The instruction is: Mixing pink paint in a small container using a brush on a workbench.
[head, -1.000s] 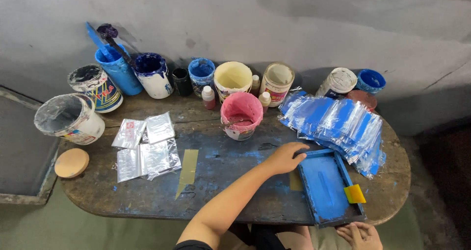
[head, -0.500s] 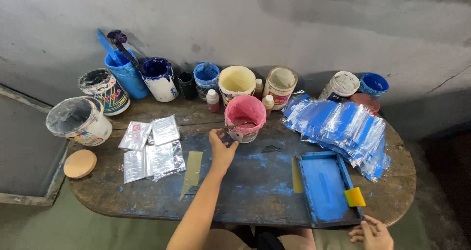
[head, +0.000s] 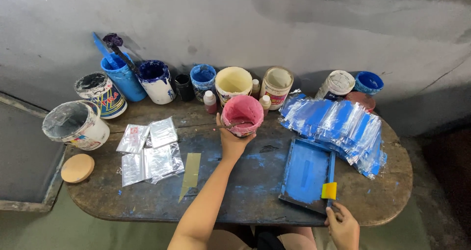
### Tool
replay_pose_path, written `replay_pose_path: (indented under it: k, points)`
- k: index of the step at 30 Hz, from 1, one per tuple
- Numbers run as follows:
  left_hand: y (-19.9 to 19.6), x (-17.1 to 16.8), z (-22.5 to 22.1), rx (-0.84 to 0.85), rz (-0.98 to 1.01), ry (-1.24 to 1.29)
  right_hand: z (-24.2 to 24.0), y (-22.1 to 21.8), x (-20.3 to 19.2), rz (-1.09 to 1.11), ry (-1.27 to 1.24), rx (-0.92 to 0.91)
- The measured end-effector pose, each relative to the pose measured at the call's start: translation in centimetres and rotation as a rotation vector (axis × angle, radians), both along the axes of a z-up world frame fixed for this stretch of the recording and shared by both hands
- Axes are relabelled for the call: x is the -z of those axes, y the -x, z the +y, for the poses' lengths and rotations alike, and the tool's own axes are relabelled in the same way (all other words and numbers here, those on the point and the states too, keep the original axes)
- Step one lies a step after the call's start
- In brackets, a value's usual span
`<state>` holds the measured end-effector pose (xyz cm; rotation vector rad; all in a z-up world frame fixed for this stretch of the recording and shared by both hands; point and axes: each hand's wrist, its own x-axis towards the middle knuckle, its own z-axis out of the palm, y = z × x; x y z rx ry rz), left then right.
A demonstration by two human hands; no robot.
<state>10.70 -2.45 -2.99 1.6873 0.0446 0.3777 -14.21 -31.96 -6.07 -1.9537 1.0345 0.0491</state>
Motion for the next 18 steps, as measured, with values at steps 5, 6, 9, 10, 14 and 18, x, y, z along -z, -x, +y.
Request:
replay_pose_path:
  k: [5, 6, 9, 10, 14, 18]
  points:
    - [0.8, -0.5, 1.1, 0.022, -0.073, -0.123, -0.3, 0.2, 2.1, -0.039, 0.020, -0.072]
    - [1.1, -0.8, 1.4, 0.036, -0.060, -0.154, -0.2, 0.2, 2.7, -0.051, 0.045, -0.109]
    - [3.5, -3.5, 2.3, 0.069, 0.092, -0.024, 1.8, -0.1, 1.4, -0.114, 0.015, -0.127]
    - [3.9, -3.4, 2.7, 0.067, 0.093, -0.024, 2.1, -0.5, 0.9, -0.113, 0.015, -0.129]
    - [5.1, -3.0, 4.4, 0.023, 0.091, -0.124, 3.0, -1.8, -1.0, -0.044, 0.098, -0.196]
    - [5.9, -3.5, 5.6, 0.045, 0.032, -0.236, 3.7, -3.5, -3.9, 0.111, 0.151, -0.282]
